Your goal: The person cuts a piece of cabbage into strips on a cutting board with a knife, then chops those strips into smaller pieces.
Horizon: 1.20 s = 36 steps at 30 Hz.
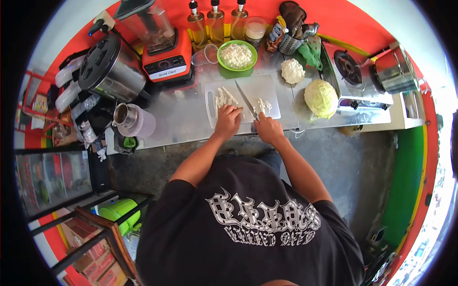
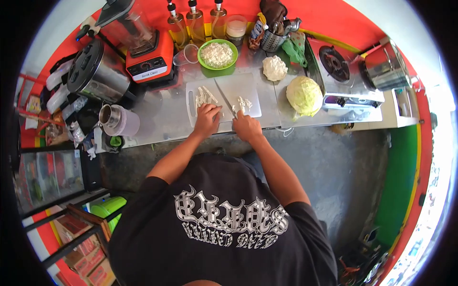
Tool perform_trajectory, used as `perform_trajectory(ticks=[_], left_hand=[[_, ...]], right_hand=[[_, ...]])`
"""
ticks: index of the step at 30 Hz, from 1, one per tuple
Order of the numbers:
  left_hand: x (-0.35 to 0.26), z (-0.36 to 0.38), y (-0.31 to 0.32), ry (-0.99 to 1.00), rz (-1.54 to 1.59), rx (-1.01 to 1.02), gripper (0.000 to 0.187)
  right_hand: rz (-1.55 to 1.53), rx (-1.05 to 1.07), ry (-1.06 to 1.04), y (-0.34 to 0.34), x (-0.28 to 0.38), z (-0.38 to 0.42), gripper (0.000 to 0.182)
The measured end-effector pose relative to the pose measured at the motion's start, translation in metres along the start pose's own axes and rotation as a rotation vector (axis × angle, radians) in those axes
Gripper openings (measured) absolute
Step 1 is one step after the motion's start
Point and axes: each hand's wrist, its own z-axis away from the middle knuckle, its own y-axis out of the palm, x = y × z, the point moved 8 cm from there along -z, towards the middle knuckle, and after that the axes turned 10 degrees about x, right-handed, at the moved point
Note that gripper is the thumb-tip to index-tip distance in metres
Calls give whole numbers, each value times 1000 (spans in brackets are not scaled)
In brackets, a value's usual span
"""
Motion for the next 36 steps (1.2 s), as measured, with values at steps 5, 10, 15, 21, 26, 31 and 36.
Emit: perform_trajectory(ticks=[5, 10, 15, 21, 26, 31, 36], left_hand=[[12, -17, -37, -60, -42, -138, 29], [36, -19, -51, -212, -137, -166, 29], [41, -22, -50, -239, -164, -113, 28], [70, -43, -35, -429, -162, 47, 32], [69, -61, -21, -422, -215, 75, 33], [74, -79, -21, -529, -277, 226, 23], [58, -94, -24, -484, -241, 205, 18]], right_hand=[[-75, 5, -121, 9, -18, 22, 34], [-117, 80, -211, 7, -25, 40, 33], [-91, 100, -172, 3, -42, 45, 29], [-170, 13, -81, -11, -71, 45, 28], [-193, -140, -22, -20, -91, 49, 28], [-236, -153, -4, -30, -94, 59, 29], [-288, -163, 10, -28, -98, 62, 30]])
